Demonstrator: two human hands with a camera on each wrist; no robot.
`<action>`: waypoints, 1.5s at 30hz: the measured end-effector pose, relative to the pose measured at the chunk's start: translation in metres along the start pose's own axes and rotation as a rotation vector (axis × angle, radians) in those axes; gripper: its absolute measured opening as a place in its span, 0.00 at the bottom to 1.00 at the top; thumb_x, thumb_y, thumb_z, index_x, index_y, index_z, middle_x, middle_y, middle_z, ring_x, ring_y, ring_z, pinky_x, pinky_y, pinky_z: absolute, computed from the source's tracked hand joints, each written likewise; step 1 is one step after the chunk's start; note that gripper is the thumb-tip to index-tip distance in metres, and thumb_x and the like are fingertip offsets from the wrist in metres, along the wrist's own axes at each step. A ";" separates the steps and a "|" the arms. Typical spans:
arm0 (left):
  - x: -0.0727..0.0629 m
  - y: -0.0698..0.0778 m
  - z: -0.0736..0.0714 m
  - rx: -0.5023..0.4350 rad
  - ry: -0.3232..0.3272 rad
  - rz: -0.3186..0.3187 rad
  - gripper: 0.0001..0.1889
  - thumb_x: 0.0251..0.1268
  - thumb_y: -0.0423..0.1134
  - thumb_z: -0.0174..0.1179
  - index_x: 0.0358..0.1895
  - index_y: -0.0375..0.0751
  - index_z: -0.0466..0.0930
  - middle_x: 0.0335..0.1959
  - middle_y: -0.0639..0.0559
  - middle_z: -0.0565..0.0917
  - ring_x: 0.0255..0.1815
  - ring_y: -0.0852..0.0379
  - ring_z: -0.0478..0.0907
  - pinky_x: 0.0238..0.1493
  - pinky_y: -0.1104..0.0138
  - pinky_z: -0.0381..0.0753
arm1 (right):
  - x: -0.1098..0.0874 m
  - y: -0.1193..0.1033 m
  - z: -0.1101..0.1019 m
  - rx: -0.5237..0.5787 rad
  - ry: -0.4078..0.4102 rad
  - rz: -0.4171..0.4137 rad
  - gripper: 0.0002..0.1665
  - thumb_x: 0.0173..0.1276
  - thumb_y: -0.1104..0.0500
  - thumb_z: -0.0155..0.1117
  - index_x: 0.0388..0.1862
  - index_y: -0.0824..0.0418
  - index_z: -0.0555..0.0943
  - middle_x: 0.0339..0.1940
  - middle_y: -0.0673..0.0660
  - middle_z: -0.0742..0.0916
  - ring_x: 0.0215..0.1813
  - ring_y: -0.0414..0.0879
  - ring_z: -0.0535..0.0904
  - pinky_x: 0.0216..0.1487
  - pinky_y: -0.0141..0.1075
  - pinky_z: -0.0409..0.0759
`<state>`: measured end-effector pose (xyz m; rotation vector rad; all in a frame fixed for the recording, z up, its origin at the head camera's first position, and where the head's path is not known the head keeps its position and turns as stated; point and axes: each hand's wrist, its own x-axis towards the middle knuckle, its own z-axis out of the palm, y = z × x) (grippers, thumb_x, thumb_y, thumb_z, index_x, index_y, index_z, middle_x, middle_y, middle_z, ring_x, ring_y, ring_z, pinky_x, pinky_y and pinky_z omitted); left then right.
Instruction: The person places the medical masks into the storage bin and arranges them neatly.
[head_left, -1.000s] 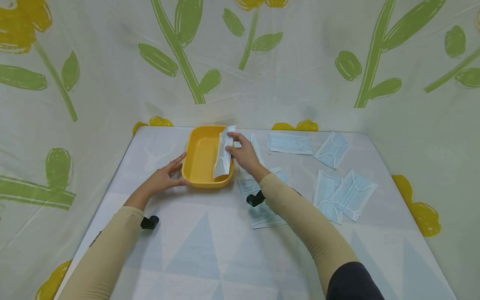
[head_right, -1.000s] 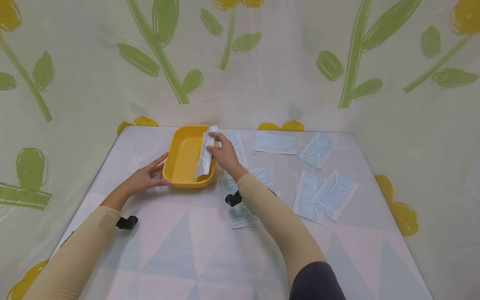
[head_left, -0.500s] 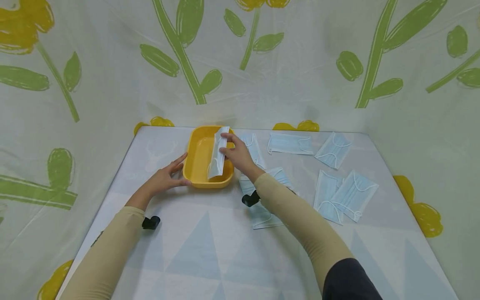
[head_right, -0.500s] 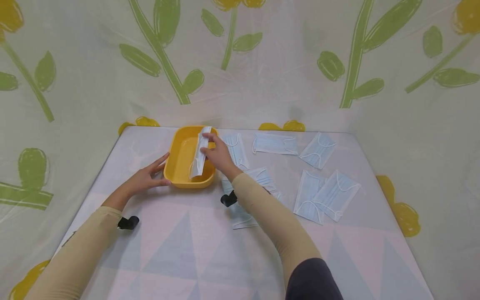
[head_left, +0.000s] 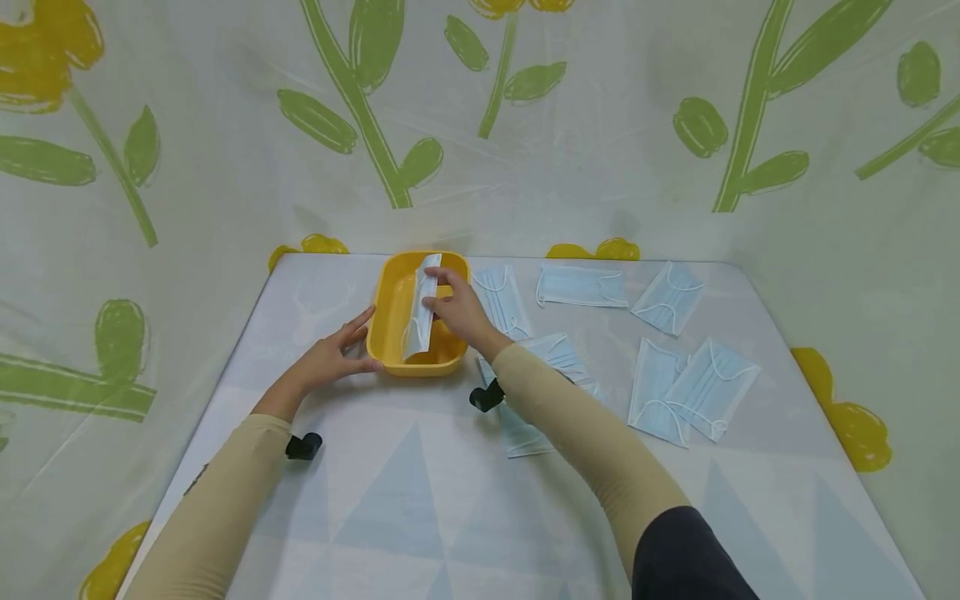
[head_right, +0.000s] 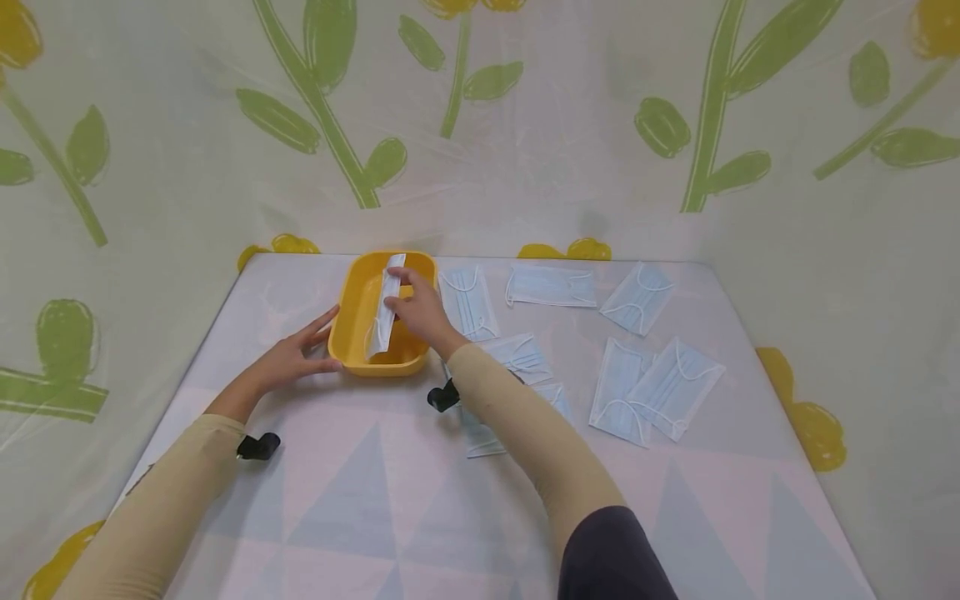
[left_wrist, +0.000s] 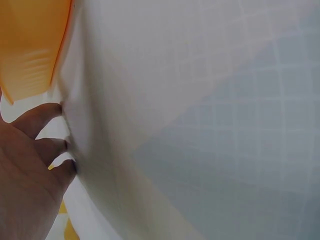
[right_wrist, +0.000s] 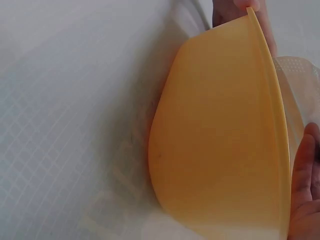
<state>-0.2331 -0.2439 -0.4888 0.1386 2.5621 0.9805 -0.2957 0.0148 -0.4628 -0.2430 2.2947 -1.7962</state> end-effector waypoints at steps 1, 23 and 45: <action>0.000 0.000 0.000 0.001 -0.001 -0.003 0.57 0.53 0.70 0.69 0.79 0.85 0.35 0.81 0.42 0.57 0.80 0.26 0.46 0.69 0.25 0.48 | 0.001 0.000 0.002 -0.001 -0.003 -0.008 0.28 0.75 0.61 0.64 0.72 0.50 0.73 0.66 0.55 0.76 0.42 0.48 0.86 0.48 0.36 0.87; 0.002 -0.002 0.002 0.018 -0.001 -0.008 0.56 0.54 0.72 0.67 0.79 0.85 0.34 0.81 0.43 0.57 0.79 0.25 0.46 0.66 0.23 0.50 | 0.003 -0.003 0.022 -0.173 -0.100 -0.026 0.32 0.75 0.61 0.65 0.75 0.49 0.70 0.70 0.53 0.76 0.44 0.45 0.82 0.47 0.31 0.85; 0.001 -0.002 0.003 0.019 0.010 0.005 0.54 0.60 0.65 0.68 0.79 0.84 0.34 0.81 0.40 0.58 0.78 0.24 0.48 0.67 0.24 0.49 | -0.005 -0.009 0.022 -0.309 -0.081 0.034 0.31 0.75 0.58 0.65 0.75 0.49 0.71 0.73 0.54 0.75 0.54 0.48 0.78 0.60 0.36 0.81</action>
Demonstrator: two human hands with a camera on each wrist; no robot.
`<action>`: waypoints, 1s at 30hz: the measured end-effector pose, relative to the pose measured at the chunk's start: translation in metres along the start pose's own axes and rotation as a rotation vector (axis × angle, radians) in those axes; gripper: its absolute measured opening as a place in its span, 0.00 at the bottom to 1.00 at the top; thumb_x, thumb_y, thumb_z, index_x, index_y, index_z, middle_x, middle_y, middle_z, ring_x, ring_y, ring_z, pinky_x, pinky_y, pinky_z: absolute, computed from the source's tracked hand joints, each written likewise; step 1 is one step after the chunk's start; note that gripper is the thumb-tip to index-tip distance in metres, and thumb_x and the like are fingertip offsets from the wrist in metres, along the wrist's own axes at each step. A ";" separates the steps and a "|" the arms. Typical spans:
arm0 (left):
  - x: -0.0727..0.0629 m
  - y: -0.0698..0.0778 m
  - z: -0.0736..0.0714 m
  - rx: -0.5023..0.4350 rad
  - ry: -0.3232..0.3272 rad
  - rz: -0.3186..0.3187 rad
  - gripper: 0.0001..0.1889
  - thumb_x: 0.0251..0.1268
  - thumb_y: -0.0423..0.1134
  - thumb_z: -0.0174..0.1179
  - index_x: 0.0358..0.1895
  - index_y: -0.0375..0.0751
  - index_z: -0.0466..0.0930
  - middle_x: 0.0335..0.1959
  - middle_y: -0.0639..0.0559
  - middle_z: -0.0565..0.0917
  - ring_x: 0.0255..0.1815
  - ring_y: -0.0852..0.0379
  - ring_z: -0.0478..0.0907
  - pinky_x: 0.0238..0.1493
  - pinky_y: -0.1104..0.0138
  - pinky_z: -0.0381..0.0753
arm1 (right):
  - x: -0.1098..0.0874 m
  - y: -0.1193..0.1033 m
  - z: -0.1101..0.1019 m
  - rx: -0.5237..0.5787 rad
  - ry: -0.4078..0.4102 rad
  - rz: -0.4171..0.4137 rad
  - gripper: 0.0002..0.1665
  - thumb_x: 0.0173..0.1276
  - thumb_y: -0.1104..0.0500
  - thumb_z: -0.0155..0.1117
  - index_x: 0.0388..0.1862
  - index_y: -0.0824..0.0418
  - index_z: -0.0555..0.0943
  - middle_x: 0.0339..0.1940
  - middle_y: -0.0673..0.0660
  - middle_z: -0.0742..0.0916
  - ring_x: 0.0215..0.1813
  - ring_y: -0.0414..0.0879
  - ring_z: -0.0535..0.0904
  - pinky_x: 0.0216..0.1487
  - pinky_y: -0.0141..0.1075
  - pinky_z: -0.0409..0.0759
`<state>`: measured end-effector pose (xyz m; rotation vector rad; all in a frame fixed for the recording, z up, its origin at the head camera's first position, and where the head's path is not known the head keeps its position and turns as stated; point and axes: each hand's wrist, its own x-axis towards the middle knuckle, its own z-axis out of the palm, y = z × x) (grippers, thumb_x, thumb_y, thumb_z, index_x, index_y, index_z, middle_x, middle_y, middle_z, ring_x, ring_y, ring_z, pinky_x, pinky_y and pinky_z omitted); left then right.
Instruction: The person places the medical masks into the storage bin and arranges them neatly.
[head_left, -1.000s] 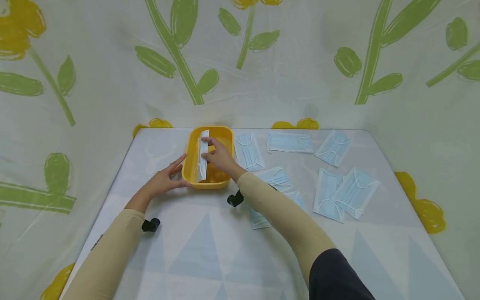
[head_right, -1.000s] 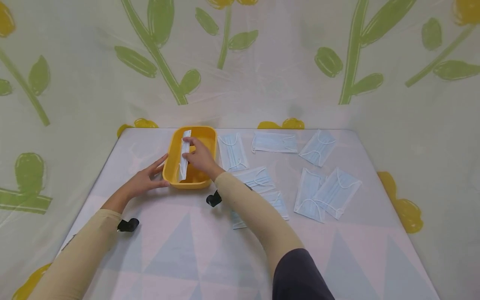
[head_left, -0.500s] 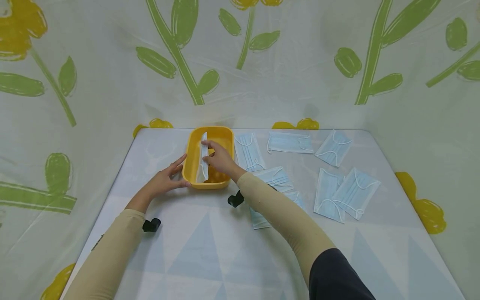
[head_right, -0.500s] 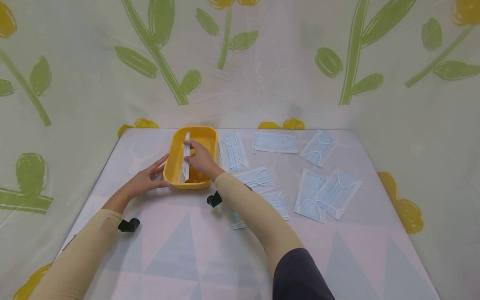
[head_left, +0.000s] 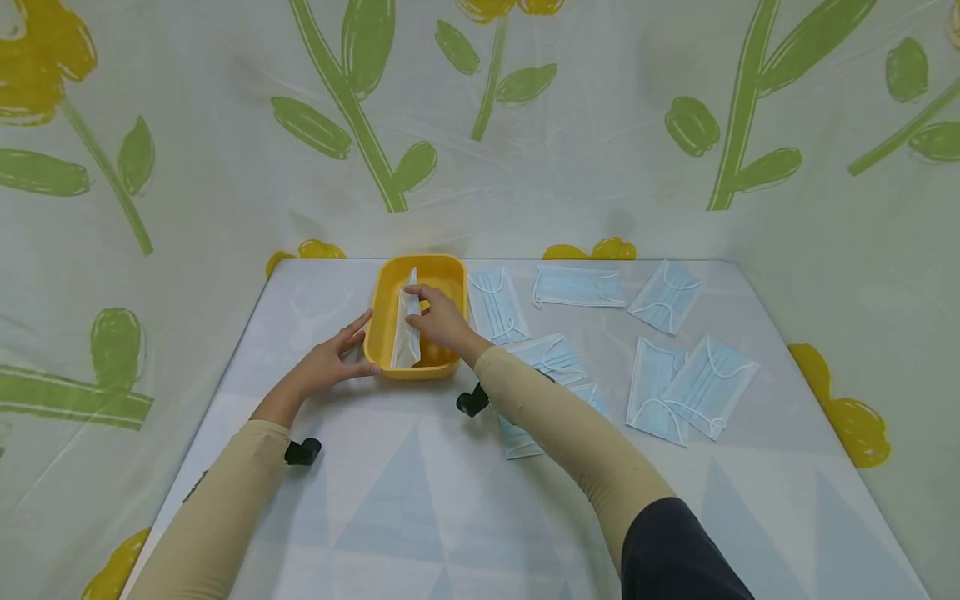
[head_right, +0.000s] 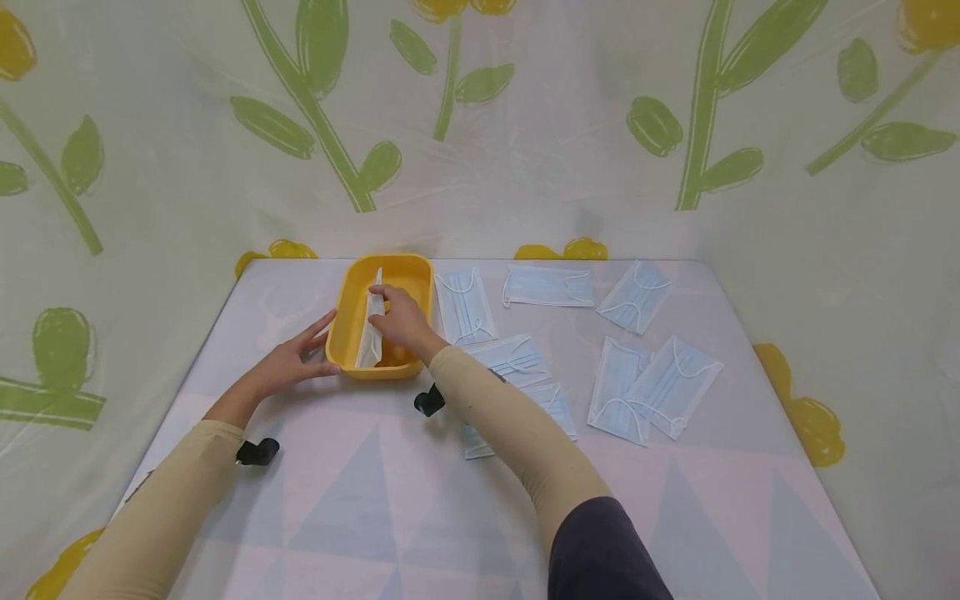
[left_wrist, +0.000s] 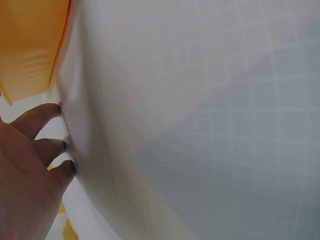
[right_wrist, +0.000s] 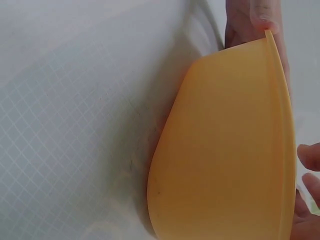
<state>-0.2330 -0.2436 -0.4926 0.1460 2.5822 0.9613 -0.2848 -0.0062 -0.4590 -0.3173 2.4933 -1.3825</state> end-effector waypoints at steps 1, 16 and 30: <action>0.000 0.000 0.000 0.001 0.001 0.002 0.54 0.60 0.65 0.68 0.79 0.84 0.34 0.81 0.40 0.58 0.78 0.24 0.48 0.67 0.24 0.49 | 0.000 0.000 0.000 0.003 0.001 0.003 0.31 0.75 0.58 0.65 0.75 0.49 0.71 0.73 0.54 0.75 0.54 0.48 0.78 0.59 0.36 0.81; -0.001 0.001 0.001 -0.013 0.000 -0.014 0.55 0.57 0.68 0.68 0.79 0.84 0.35 0.81 0.41 0.57 0.79 0.24 0.46 0.66 0.23 0.48 | -0.005 0.000 -0.005 0.038 0.011 0.017 0.31 0.75 0.59 0.64 0.75 0.50 0.71 0.68 0.52 0.77 0.54 0.45 0.78 0.55 0.34 0.83; -0.001 0.001 0.001 -0.008 0.002 -0.012 0.55 0.57 0.68 0.68 0.79 0.83 0.34 0.81 0.41 0.57 0.79 0.24 0.46 0.66 0.23 0.49 | -0.006 0.002 -0.011 0.048 0.028 -0.048 0.29 0.75 0.60 0.64 0.73 0.52 0.73 0.67 0.54 0.79 0.51 0.45 0.80 0.53 0.33 0.84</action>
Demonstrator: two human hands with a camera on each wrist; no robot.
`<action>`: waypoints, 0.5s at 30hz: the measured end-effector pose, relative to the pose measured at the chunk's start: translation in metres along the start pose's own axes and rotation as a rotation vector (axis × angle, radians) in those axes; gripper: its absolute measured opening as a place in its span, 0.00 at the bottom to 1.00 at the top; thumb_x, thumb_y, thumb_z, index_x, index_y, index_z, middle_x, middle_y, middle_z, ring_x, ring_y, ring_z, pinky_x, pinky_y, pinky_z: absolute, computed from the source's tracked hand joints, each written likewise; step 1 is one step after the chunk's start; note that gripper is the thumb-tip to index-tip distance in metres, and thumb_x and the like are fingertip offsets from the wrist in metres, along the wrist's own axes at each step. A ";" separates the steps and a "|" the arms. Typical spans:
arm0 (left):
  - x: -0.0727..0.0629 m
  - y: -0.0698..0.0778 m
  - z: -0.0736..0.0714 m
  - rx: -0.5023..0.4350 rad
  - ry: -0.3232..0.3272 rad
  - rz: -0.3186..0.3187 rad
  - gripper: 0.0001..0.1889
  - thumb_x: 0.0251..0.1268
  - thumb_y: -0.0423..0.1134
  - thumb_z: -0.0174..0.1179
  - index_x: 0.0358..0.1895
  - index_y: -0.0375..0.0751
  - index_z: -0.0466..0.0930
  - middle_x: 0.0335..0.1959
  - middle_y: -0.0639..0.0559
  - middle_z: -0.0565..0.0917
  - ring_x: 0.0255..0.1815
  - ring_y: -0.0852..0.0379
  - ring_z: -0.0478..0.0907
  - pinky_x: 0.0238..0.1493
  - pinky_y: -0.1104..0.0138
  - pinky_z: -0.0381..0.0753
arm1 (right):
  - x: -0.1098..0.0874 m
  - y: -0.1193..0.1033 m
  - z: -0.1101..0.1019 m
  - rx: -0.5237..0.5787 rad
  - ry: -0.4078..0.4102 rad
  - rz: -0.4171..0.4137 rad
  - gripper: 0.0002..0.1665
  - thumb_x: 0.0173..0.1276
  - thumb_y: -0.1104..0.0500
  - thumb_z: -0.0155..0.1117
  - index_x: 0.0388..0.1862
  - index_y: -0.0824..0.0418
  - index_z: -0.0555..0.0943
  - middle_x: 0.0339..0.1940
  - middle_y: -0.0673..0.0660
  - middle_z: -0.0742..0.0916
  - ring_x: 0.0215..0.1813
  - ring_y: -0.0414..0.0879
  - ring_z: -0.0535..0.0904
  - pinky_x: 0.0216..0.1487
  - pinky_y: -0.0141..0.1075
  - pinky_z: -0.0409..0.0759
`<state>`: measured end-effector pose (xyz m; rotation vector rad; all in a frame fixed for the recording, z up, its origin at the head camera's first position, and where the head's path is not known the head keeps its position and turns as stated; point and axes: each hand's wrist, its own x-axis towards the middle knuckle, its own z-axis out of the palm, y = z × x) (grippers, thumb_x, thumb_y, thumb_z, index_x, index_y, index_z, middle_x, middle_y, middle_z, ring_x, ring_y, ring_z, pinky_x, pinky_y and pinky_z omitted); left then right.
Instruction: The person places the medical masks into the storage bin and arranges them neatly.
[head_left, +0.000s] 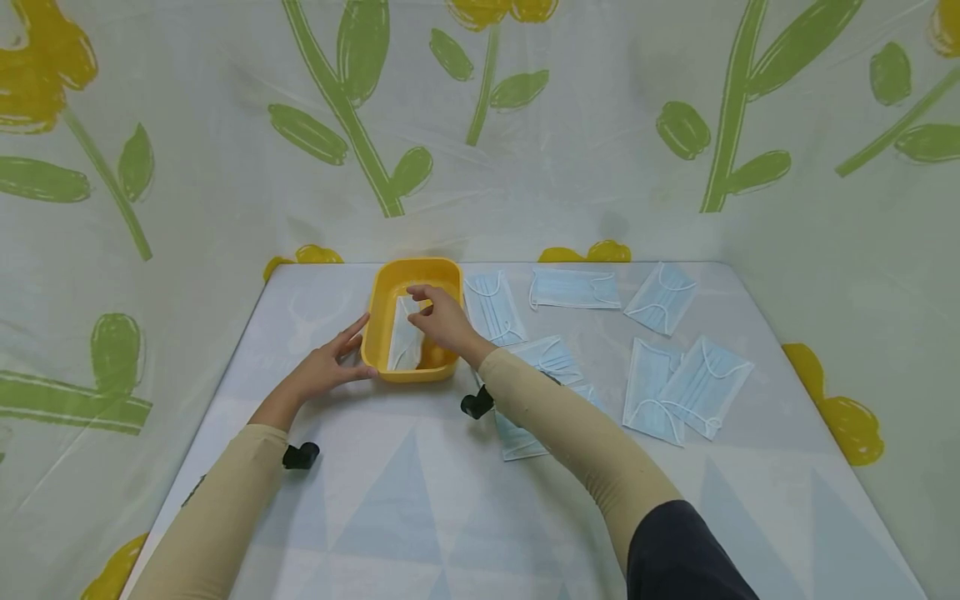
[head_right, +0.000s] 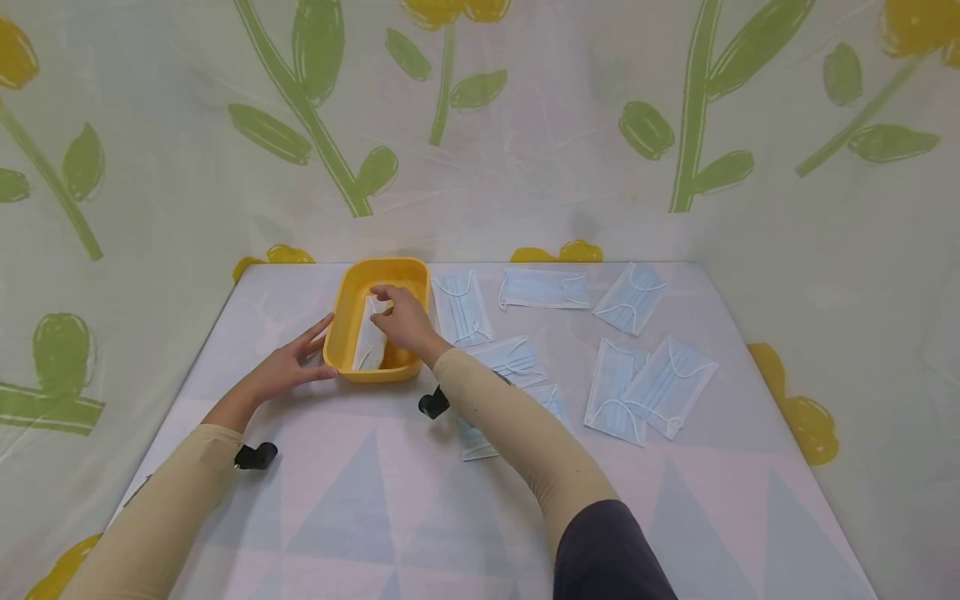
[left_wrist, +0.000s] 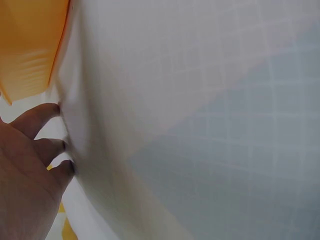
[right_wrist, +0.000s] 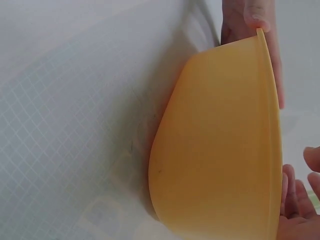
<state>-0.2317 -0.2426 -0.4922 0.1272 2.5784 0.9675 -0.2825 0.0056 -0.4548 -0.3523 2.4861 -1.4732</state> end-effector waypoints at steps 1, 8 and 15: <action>0.000 0.000 0.000 -0.001 0.000 -0.003 0.55 0.57 0.69 0.68 0.79 0.84 0.34 0.81 0.41 0.57 0.79 0.25 0.46 0.66 0.23 0.49 | 0.000 0.000 0.000 0.001 0.003 -0.005 0.29 0.75 0.60 0.64 0.73 0.52 0.73 0.67 0.54 0.79 0.51 0.45 0.80 0.53 0.33 0.84; 0.000 0.000 0.001 -0.010 -0.004 -0.013 0.56 0.56 0.69 0.68 0.79 0.83 0.34 0.81 0.43 0.57 0.79 0.25 0.46 0.66 0.23 0.49 | -0.004 0.000 -0.003 0.017 0.017 -0.021 0.28 0.75 0.61 0.64 0.72 0.52 0.74 0.67 0.55 0.79 0.50 0.45 0.80 0.52 0.32 0.84; -0.001 0.001 0.000 -0.009 -0.004 -0.006 0.56 0.57 0.68 0.68 0.79 0.84 0.34 0.81 0.43 0.57 0.79 0.25 0.45 0.66 0.23 0.48 | -0.008 0.004 -0.006 0.009 0.056 -0.028 0.26 0.75 0.60 0.64 0.71 0.51 0.75 0.64 0.51 0.81 0.49 0.44 0.80 0.51 0.32 0.84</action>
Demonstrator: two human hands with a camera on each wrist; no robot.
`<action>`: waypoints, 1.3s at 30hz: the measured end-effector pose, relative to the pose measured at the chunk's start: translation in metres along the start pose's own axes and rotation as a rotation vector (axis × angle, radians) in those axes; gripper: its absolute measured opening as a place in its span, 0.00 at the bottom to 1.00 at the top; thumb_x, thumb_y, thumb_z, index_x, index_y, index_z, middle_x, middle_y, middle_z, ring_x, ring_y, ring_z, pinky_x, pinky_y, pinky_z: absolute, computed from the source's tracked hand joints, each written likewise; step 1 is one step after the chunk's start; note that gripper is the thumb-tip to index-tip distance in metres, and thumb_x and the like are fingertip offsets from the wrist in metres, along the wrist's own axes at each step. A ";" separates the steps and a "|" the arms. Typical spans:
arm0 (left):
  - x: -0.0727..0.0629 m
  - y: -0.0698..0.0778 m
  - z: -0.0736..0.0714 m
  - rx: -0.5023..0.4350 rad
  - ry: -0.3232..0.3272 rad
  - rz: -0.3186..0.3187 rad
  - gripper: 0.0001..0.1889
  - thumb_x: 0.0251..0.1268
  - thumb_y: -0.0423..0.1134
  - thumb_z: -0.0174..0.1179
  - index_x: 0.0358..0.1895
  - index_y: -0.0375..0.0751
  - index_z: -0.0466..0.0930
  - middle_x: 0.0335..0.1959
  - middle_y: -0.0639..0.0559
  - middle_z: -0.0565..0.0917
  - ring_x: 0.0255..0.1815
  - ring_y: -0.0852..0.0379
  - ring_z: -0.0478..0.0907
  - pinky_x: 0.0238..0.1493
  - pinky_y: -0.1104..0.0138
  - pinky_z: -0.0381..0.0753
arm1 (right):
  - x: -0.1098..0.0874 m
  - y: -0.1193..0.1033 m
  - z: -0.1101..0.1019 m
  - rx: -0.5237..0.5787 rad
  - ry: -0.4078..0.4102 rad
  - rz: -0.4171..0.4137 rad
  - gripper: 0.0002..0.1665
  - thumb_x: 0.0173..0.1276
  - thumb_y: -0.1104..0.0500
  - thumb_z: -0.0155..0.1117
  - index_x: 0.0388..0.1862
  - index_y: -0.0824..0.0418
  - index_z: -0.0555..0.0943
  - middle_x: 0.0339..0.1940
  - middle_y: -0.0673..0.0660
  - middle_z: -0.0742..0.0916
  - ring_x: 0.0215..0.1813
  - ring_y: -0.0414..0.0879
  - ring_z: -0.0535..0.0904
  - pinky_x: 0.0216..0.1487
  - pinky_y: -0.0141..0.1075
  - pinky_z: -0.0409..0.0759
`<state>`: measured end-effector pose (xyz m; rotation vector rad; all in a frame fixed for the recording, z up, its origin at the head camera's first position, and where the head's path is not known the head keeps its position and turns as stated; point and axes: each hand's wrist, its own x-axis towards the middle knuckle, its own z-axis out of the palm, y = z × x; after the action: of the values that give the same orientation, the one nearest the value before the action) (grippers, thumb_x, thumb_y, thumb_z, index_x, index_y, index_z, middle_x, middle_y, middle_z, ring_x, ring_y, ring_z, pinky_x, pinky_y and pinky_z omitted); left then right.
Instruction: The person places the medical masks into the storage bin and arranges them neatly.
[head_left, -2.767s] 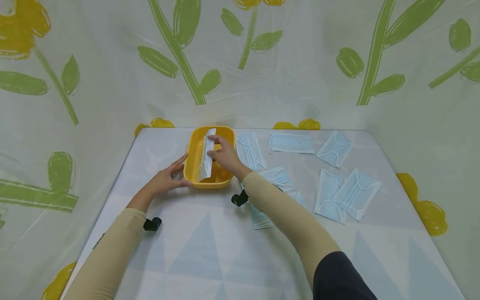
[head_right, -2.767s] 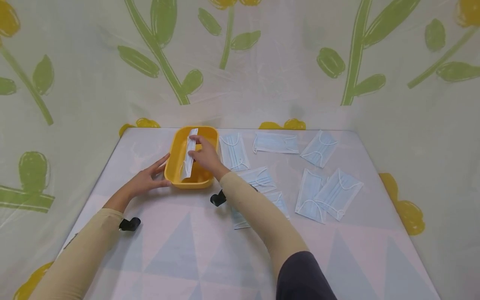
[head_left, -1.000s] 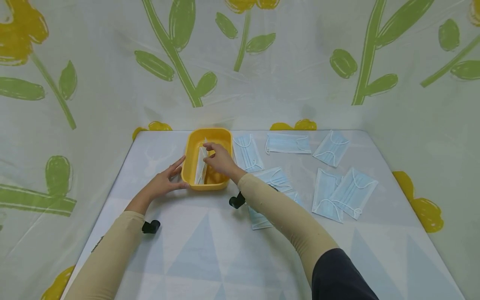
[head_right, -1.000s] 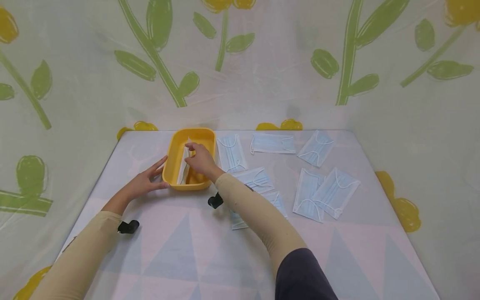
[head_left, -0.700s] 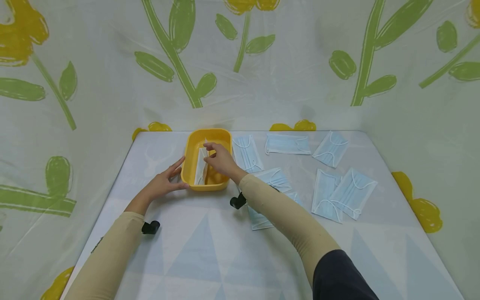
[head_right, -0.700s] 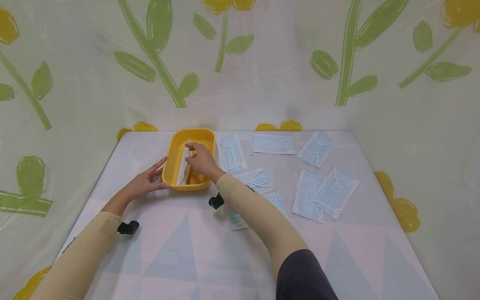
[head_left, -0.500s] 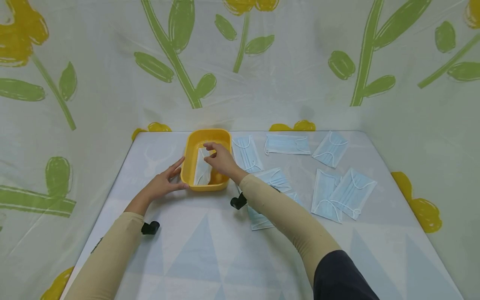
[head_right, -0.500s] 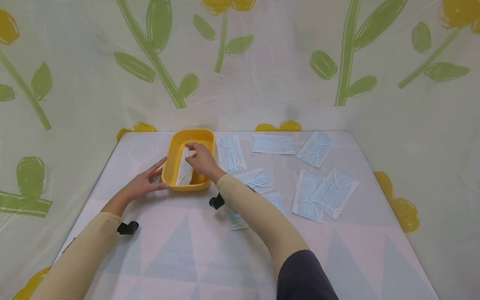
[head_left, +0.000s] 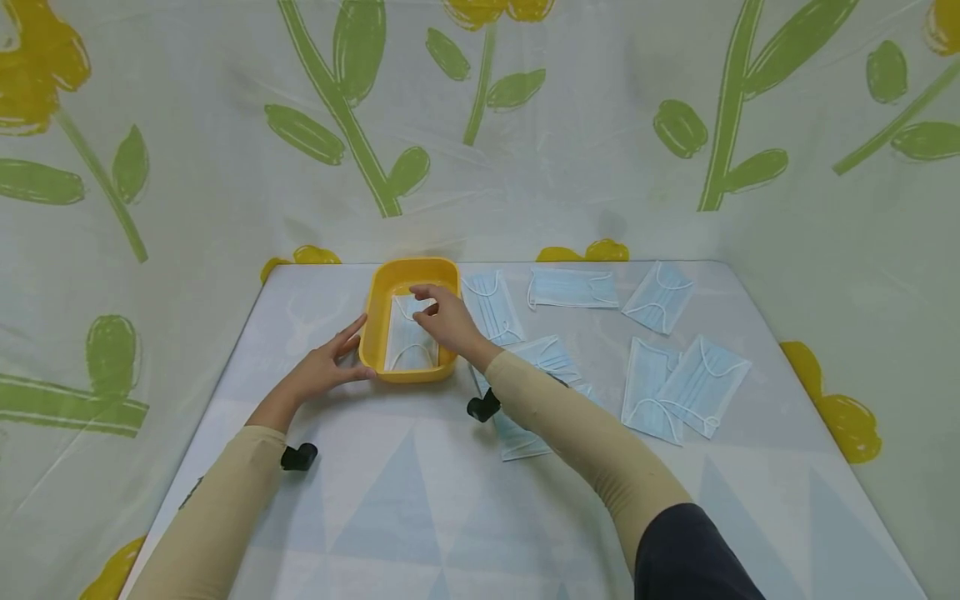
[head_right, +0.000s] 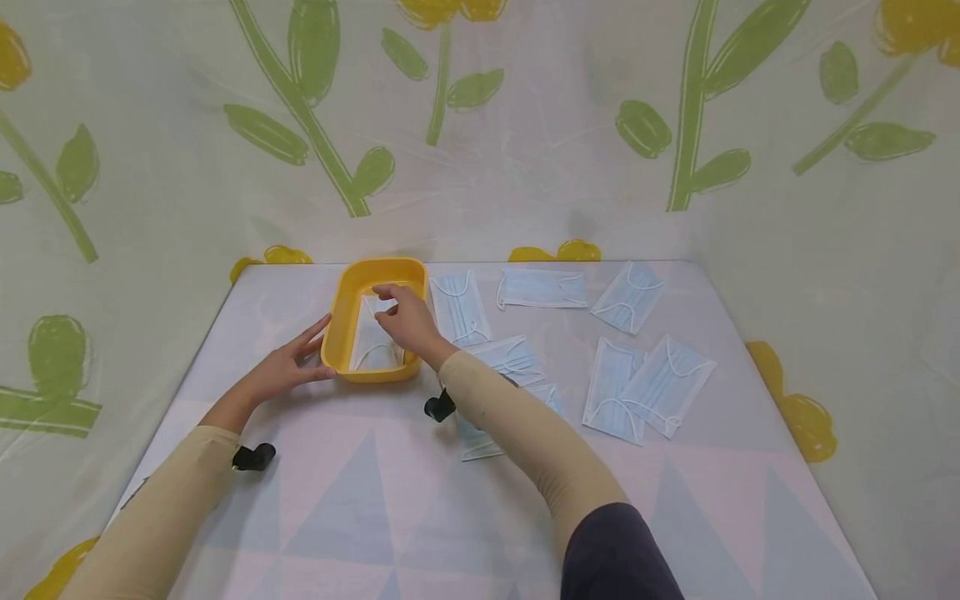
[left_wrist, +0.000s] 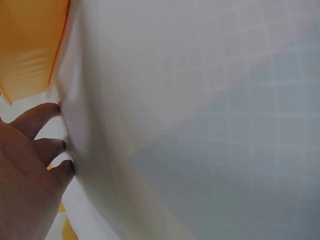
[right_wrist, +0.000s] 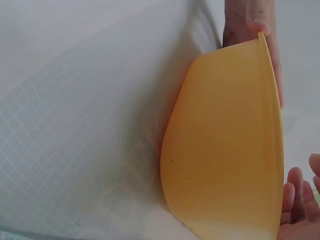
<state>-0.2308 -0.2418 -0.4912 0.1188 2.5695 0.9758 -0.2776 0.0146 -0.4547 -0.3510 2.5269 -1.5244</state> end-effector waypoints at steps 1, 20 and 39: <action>0.000 0.000 0.000 0.003 0.000 0.001 0.56 0.57 0.68 0.68 0.79 0.84 0.34 0.81 0.43 0.57 0.79 0.25 0.46 0.66 0.23 0.48 | -0.001 0.001 -0.001 0.000 0.003 -0.001 0.26 0.75 0.60 0.64 0.71 0.51 0.75 0.64 0.51 0.81 0.49 0.44 0.79 0.51 0.32 0.84; 0.000 0.003 -0.001 0.013 0.000 0.005 0.57 0.56 0.68 0.69 0.79 0.83 0.34 0.81 0.38 0.56 0.79 0.23 0.46 0.67 0.23 0.47 | -0.010 0.019 -0.027 0.043 0.090 -0.068 0.23 0.76 0.62 0.62 0.68 0.55 0.77 0.61 0.55 0.81 0.48 0.48 0.78 0.47 0.31 0.83; 0.001 0.003 0.001 0.014 0.003 0.010 0.57 0.57 0.67 0.69 0.80 0.82 0.33 0.80 0.36 0.56 0.78 0.22 0.47 0.66 0.22 0.49 | -0.016 0.038 -0.040 0.069 0.104 -0.076 0.25 0.74 0.65 0.63 0.69 0.60 0.76 0.62 0.62 0.81 0.47 0.50 0.79 0.45 0.33 0.83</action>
<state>-0.2314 -0.2386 -0.4895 0.1347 2.5814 0.9622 -0.2771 0.0704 -0.4699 -0.3719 2.5581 -1.6955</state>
